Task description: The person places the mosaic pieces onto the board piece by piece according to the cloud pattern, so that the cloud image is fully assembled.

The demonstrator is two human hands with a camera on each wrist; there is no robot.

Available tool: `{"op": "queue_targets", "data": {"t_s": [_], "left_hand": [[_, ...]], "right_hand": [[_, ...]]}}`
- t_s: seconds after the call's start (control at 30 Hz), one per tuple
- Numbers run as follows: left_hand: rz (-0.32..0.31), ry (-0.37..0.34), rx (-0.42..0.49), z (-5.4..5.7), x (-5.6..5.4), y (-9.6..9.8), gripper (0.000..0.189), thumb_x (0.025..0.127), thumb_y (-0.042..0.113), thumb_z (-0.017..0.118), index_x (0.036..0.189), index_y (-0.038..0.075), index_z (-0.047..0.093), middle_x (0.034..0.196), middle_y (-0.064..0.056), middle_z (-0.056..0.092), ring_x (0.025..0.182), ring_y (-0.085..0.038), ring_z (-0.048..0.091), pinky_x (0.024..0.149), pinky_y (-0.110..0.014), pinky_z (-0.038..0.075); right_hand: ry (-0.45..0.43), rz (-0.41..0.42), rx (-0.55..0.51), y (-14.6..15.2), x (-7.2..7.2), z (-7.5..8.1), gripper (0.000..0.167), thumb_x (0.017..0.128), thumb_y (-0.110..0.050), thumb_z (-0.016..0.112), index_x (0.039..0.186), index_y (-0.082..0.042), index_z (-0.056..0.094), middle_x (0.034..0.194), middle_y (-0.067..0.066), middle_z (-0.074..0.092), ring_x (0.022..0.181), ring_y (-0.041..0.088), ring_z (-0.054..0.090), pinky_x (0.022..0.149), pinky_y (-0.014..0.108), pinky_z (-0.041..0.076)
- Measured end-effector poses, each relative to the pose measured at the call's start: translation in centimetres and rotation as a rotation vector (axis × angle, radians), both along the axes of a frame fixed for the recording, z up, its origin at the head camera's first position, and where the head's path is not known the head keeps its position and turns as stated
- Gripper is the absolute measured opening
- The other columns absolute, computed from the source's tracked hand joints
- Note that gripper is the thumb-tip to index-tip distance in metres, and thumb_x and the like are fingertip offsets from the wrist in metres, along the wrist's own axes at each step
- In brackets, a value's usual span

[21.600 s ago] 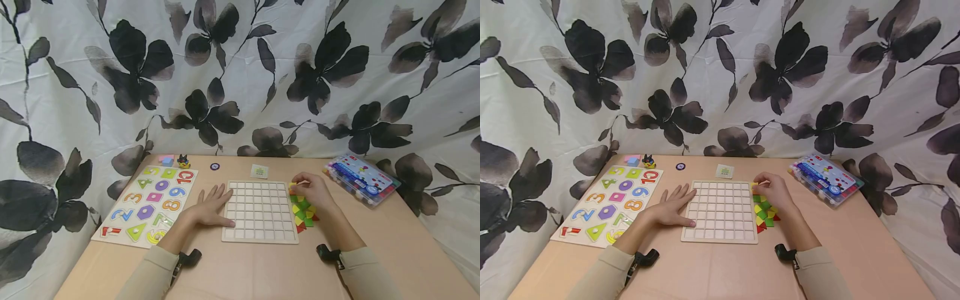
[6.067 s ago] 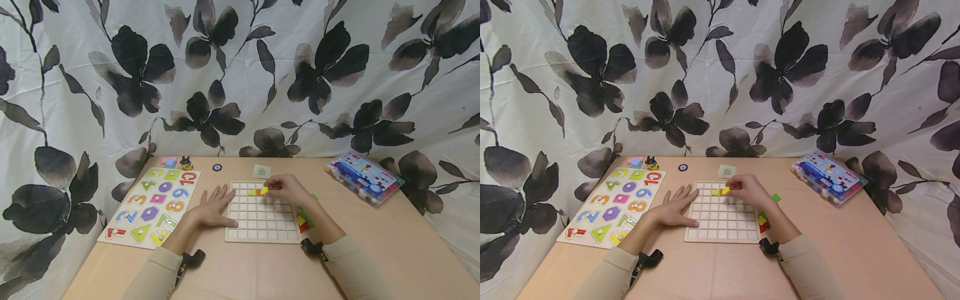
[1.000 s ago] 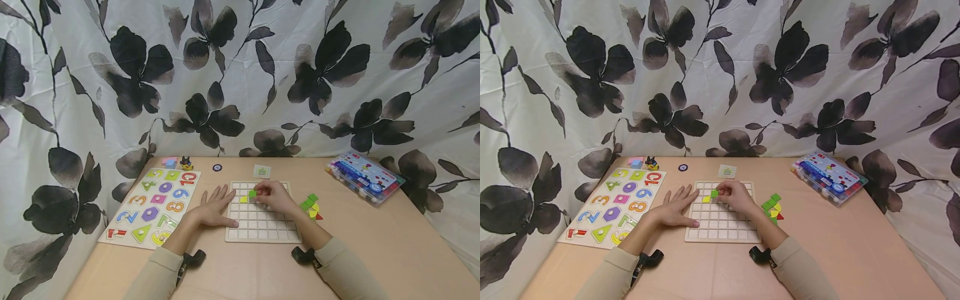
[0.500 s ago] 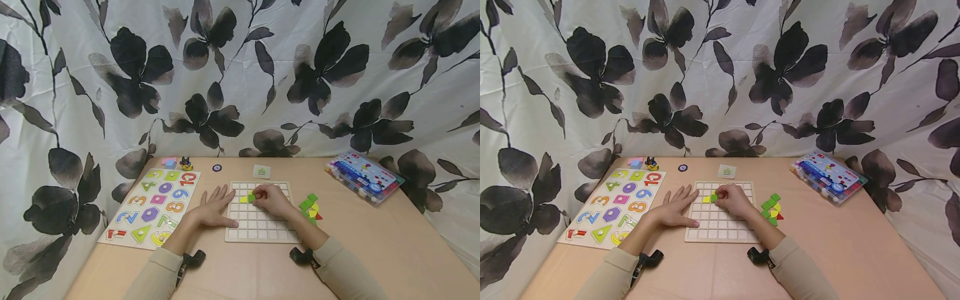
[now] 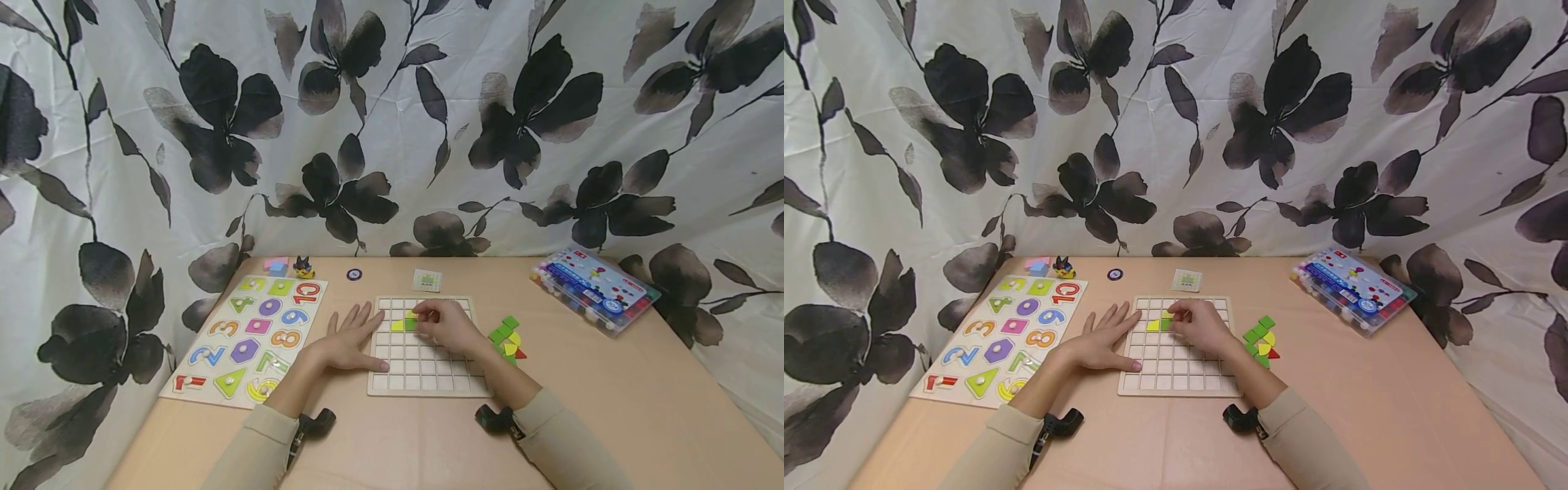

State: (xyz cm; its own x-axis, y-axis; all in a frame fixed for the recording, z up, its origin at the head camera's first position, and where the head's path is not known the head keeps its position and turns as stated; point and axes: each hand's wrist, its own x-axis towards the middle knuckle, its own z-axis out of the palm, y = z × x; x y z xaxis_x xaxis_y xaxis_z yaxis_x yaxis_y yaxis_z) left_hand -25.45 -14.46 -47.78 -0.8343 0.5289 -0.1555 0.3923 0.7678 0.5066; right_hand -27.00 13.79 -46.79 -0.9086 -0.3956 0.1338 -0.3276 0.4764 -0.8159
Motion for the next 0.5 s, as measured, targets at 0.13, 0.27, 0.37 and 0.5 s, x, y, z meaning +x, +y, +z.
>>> {"op": "queue_targets", "data": {"t_s": [0.13,0.27,0.37,0.5], "left_hand": [[0.011,-0.016,-0.009,0.0,0.0,0.1,0.123,0.074,0.083,0.071,0.168,0.024,0.019,0.176,-0.014,-0.003,0.162,-0.039,-0.009,0.120,-0.072,-0.018],[0.013,-0.025,-0.020,0.3,0.1,0.1,0.123,0.074,0.083,0.071,0.169,0.025,0.018,0.177,-0.013,-0.004,0.162,-0.038,-0.010,0.121,-0.071,-0.018],[0.014,-0.024,-0.015,0.6,0.2,0.1,0.123,0.074,0.083,0.071,0.169,0.025,0.018,0.177,-0.013,-0.003,0.163,-0.039,-0.008,0.121,-0.071,-0.017],[0.020,-0.027,-0.030,0.7,0.3,0.2,0.123,0.074,0.082,0.072,0.168,0.024,0.019,0.177,-0.013,-0.002,0.163,-0.038,-0.008,0.122,-0.070,-0.016]], "right_hand": [[0.035,-0.009,0.001,0.9,0.1,1.2,0.031,0.094,-0.013,0.077,0.123,-0.002,0.073,0.103,0.007,0.073,0.080,0.018,0.062,0.065,0.024,0.052],[0.073,-0.029,0.026,2.3,0.1,2.4,0.032,0.095,-0.015,0.077,0.125,-0.004,0.073,0.111,0.011,0.073,0.086,0.019,0.062,0.073,0.027,0.053],[0.099,-0.033,0.036,3.6,0.0,3.2,0.030,0.095,-0.017,0.077,0.124,-0.008,0.074,0.115,0.014,0.072,0.090,0.020,0.061,0.076,0.029,0.054],[0.124,-0.054,0.067,5.5,-0.2,3.9,0.028,0.096,-0.018,0.077,0.124,-0.013,0.074,0.119,0.014,0.072,0.092,0.021,0.060,0.080,0.030,0.052]]}}
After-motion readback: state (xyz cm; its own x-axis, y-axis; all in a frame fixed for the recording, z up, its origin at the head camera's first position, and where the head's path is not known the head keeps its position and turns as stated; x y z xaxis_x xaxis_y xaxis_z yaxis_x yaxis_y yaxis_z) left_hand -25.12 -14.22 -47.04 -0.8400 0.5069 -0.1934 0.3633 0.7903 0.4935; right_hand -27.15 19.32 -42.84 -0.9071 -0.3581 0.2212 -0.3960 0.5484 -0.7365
